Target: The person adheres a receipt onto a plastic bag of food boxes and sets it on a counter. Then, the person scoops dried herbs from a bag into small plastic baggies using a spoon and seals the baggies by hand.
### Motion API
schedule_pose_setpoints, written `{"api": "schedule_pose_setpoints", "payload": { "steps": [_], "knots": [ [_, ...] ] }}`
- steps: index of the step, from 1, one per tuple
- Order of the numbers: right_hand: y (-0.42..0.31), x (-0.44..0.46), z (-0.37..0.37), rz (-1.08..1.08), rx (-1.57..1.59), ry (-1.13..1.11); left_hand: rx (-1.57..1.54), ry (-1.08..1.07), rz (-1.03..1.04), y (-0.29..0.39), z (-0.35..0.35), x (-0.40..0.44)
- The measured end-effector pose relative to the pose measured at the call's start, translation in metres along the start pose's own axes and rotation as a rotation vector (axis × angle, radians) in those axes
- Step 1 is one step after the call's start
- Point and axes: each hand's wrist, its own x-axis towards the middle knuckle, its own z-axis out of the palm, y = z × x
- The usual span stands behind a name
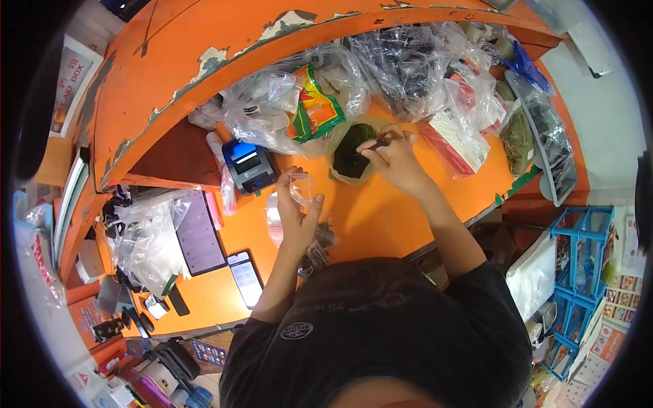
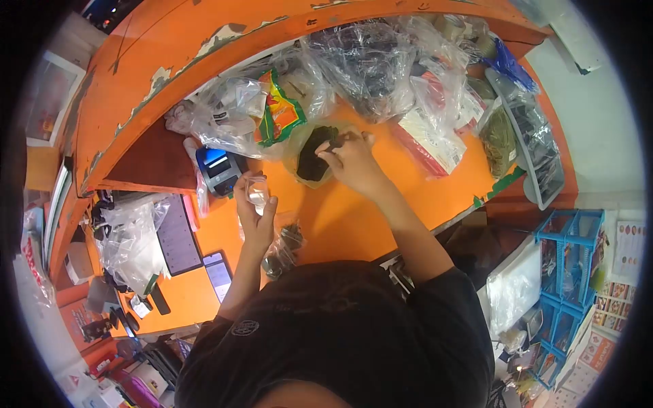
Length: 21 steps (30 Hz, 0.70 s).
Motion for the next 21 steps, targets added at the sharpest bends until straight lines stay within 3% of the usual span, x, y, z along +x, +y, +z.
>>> {"api": "schedule_pose_setpoints", "payload": {
  "steps": [6,9,12,15,21],
  "knots": [
    [-0.005,0.0,-0.005,0.063,0.076,0.057,0.004,-0.01,0.034,-0.005,0.0,0.001],
    [0.007,0.0,0.002,0.17,0.327,0.057,-0.012,-0.018,0.046,-0.007,-0.001,0.001],
    [0.009,-0.003,0.005,0.139,0.321,0.059,0.018,-0.015,0.053,-0.004,-0.001,0.0],
    [0.004,-0.004,-0.002,0.287,0.454,0.072,0.015,-0.017,0.093,-0.004,-0.002,0.002],
    [0.001,-0.01,0.004,0.25,0.378,0.058,0.019,0.007,0.14,0.005,-0.002,0.014]
  ]
}}
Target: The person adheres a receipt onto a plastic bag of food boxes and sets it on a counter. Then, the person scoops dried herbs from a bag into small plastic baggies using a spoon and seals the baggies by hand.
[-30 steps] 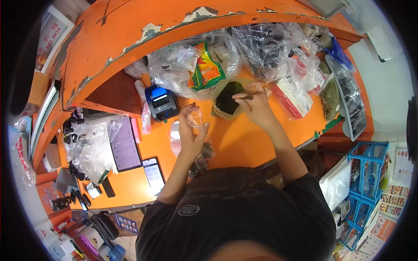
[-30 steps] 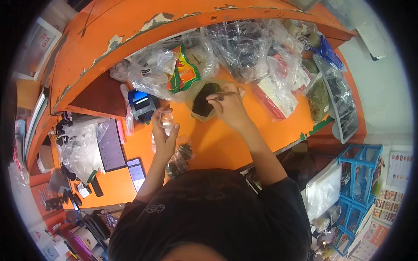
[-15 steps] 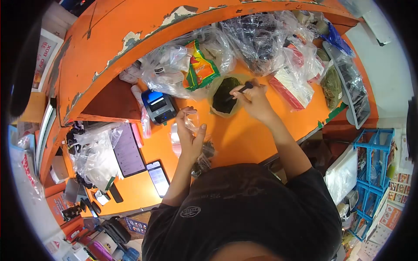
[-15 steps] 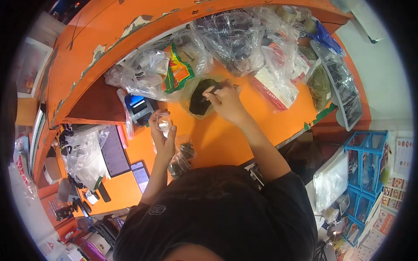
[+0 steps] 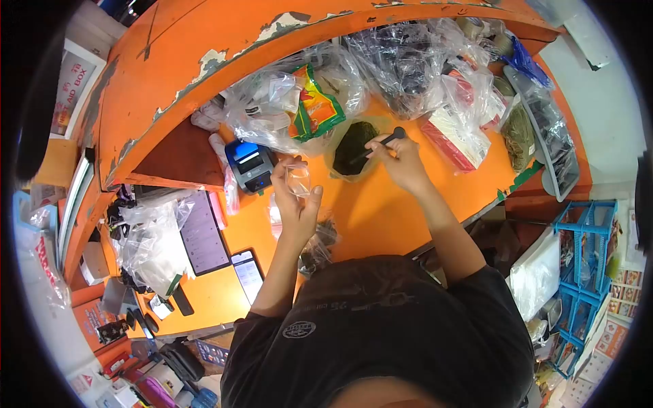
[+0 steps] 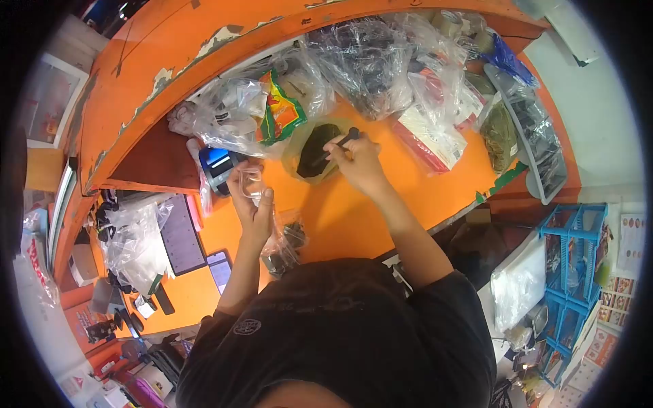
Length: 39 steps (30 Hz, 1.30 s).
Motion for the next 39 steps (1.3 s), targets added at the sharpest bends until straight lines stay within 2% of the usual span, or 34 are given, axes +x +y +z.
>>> {"api": "schedule_pose_setpoints", "payload": {
  "steps": [3,9,10,11,12,15,19,20,23,27,31,32,35,36,39],
  "knots": [
    [-0.006,0.0,-0.006,0.203,0.337,0.036,-0.027,0.029,0.051,0.011,0.001,0.01],
    [0.008,0.0,-0.022,0.225,0.455,0.176,-0.207,-0.01,0.048,0.022,0.001,0.036],
    [0.012,0.0,-0.027,0.347,0.4,0.194,-0.272,-0.029,0.011,0.031,0.003,0.042],
    [0.019,0.0,-0.031,0.311,0.429,0.221,-0.336,-0.048,-0.024,0.037,0.005,0.048],
    [0.024,0.0,-0.033,0.276,0.458,0.248,-0.313,-0.105,0.034,0.034,0.005,0.055],
    [0.027,-0.001,-0.043,0.229,0.522,0.321,-0.614,-0.177,-0.075,0.048,0.022,0.069],
    [0.022,-0.003,-0.067,0.195,0.572,0.377,-0.388,-0.337,-0.073,0.03,0.038,0.084],
    [0.014,-0.002,-0.074,0.19,0.604,0.374,-0.352,-0.335,0.027,0.025,0.045,0.087],
    [-0.008,-0.003,-0.096,0.194,0.634,0.424,-0.111,-0.412,0.107,0.017,0.048,0.089],
    [-0.03,0.007,-0.114,0.093,0.537,0.438,-0.005,-0.506,0.013,0.013,0.052,0.088],
    [-0.047,0.017,-0.111,0.136,0.517,0.337,0.029,-0.568,0.024,0.001,0.058,0.089],
    [-0.046,0.021,-0.11,0.083,0.475,0.273,0.016,-0.581,0.011,0.0,0.059,0.089],
    [-0.05,0.025,-0.093,-0.036,0.426,0.283,-0.006,-0.571,0.013,-0.001,0.06,0.09],
    [-0.052,0.025,-0.091,0.028,0.38,0.262,-0.01,-0.559,0.019,-0.002,0.059,0.09],
    [-0.073,0.015,-0.075,-0.231,0.236,0.228,-0.051,-0.636,-0.172,0.002,0.054,0.093]
  ]
}}
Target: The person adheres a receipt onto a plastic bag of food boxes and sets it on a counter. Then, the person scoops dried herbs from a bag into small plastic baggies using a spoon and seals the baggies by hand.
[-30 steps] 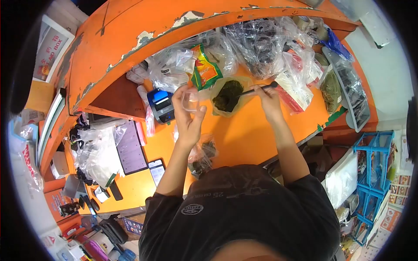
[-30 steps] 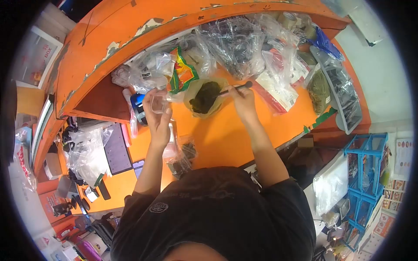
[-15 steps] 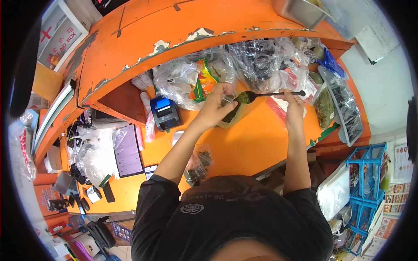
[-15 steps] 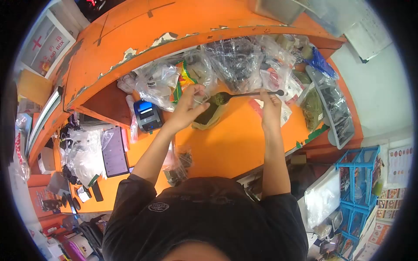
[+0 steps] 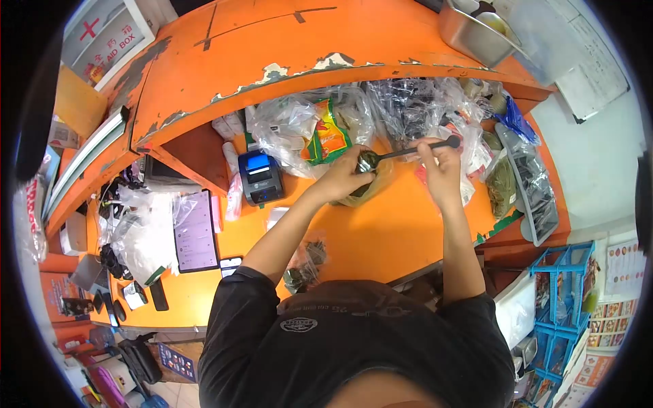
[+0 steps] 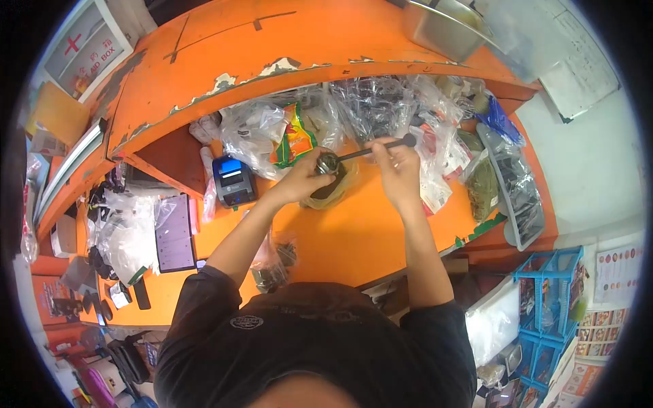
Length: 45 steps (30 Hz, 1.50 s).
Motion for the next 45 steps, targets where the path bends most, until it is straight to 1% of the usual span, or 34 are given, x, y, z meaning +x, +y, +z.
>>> {"api": "schedule_pose_setpoints", "payload": {
  "steps": [1,3,4,7,10,12,13,16,17,19,21,24,26,28,30,32,34,37,40,43,45],
  "knots": [
    [-0.015,-0.001,-0.002,-0.183,-0.246,-0.074,-0.05,0.011,0.016,-0.005,0.0,0.001],
    [-0.044,-0.009,-0.003,-0.279,-0.439,-0.235,-0.149,0.03,0.048,-0.018,0.0,0.004],
    [-0.051,-0.012,-0.003,-0.327,-0.535,-0.314,-0.181,0.003,0.053,-0.021,-0.001,0.004],
    [-0.053,-0.013,-0.004,-0.308,-0.441,-0.348,-0.26,-0.051,0.054,-0.023,-0.003,0.003],
    [-0.048,-0.013,-0.004,-0.346,-0.468,-0.272,-0.308,-0.047,0.026,-0.019,-0.003,0.002],
    [-0.03,-0.017,-0.006,-0.25,-0.397,-0.147,-0.352,-0.044,-0.002,-0.016,-0.002,-0.001],
    [-0.02,-0.019,-0.007,-0.201,-0.362,-0.085,-0.339,-0.038,0.022,-0.019,-0.002,-0.001],
    [0.0,-0.023,-0.009,0.063,-0.063,0.051,-0.298,0.005,0.079,-0.028,0.001,-0.001],
    [0.002,-0.026,-0.01,0.104,0.07,0.09,-0.281,0.038,0.088,-0.026,0.002,-0.003],
    [0.007,-0.029,-0.011,0.132,0.129,0.227,-0.232,0.087,0.097,-0.024,0.002,-0.009],
    [0.023,-0.032,-0.013,0.158,0.166,0.314,-0.166,0.118,0.098,-0.011,-0.003,-0.016],
    [0.055,-0.039,-0.007,0.168,0.056,0.173,-0.209,0.176,0.126,-0.017,0.001,-0.019],
    [0.079,-0.047,0.001,0.295,-0.056,0.074,-0.192,0.194,0.151,-0.019,0.005,-0.02],
    [0.087,-0.051,0.019,0.355,-0.106,-0.033,-0.186,0.216,0.175,-0.015,0.008,-0.021],
    [0.072,-0.052,0.044,0.072,-0.216,0.218,-0.188,0.248,0.196,-0.008,0.011,-0.023],
    [0.048,-0.051,0.055,-0.103,-0.346,0.309,-0.21,0.27,0.185,-0.008,0.014,-0.024],
    [0.023,-0.047,0.057,-0.17,-0.501,0.248,-0.215,0.295,0.194,-0.009,0.018,-0.024],
    [0.029,-0.042,0.065,-0.105,-0.63,0.08,-0.194,0.33,0.244,-0.012,0.024,-0.02],
    [0.035,-0.036,0.067,-0.069,-0.69,0.013,-0.178,0.342,0.262,-0.016,0.026,-0.019],
    [0.03,-0.029,0.068,-0.079,-0.603,0.013,-0.184,0.311,0.246,-0.02,0.027,-0.018],
    [0.022,-0.027,0.07,-0.102,-0.638,0.056,-0.171,0.312,0.241,-0.017,0.026,-0.02]
  ]
}}
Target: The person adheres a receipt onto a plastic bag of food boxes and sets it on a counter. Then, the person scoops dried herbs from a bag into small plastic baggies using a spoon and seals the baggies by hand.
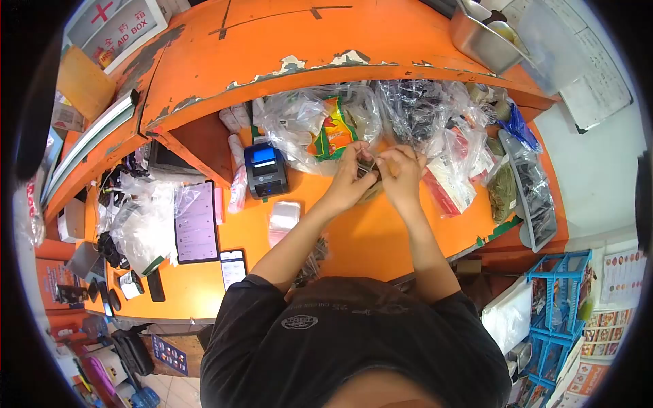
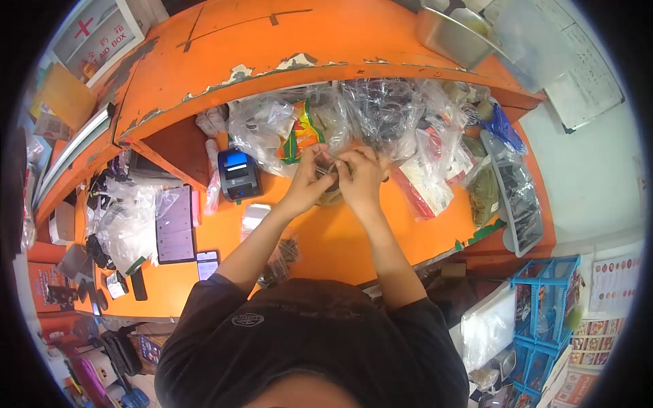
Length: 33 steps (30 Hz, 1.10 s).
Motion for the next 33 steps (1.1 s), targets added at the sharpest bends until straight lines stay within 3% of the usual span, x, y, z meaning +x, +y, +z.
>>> {"api": "schedule_pose_setpoints", "payload": {
  "steps": [4,13,16,18,19,21,24,27,30,33],
  "knots": [
    [-0.012,0.005,-0.009,-0.068,-0.035,0.05,-0.006,0.01,-0.036,0.007,-0.002,-0.002],
    [-0.018,0.001,-0.012,-0.19,0.144,-0.084,0.151,0.085,0.031,0.014,0.002,-0.003],
    [-0.005,-0.001,-0.004,-0.181,0.186,-0.089,0.178,0.073,0.069,0.012,0.003,-0.005],
    [-0.013,-0.001,-0.013,0.021,0.33,-0.184,0.206,0.088,0.169,0.013,0.003,-0.007],
    [-0.016,-0.002,-0.016,0.124,0.401,-0.231,0.293,0.083,0.233,0.014,0.001,-0.008],
    [-0.004,-0.007,-0.01,0.012,0.364,-0.163,0.467,0.074,0.364,0.023,-0.008,-0.008],
    [0.008,-0.012,-0.007,-0.136,0.264,-0.096,0.804,-0.071,0.255,0.04,-0.017,-0.012],
    [0.002,-0.012,-0.017,-0.089,0.328,-0.105,0.545,0.169,0.259,0.043,-0.014,-0.008],
    [0.006,-0.012,-0.024,-0.007,0.445,-0.185,-0.052,0.026,-0.035,0.022,-0.024,-0.001],
    [0.004,-0.009,-0.027,0.062,0.608,-0.206,-0.35,0.098,-0.102,0.023,-0.022,0.0]
  ]
}}
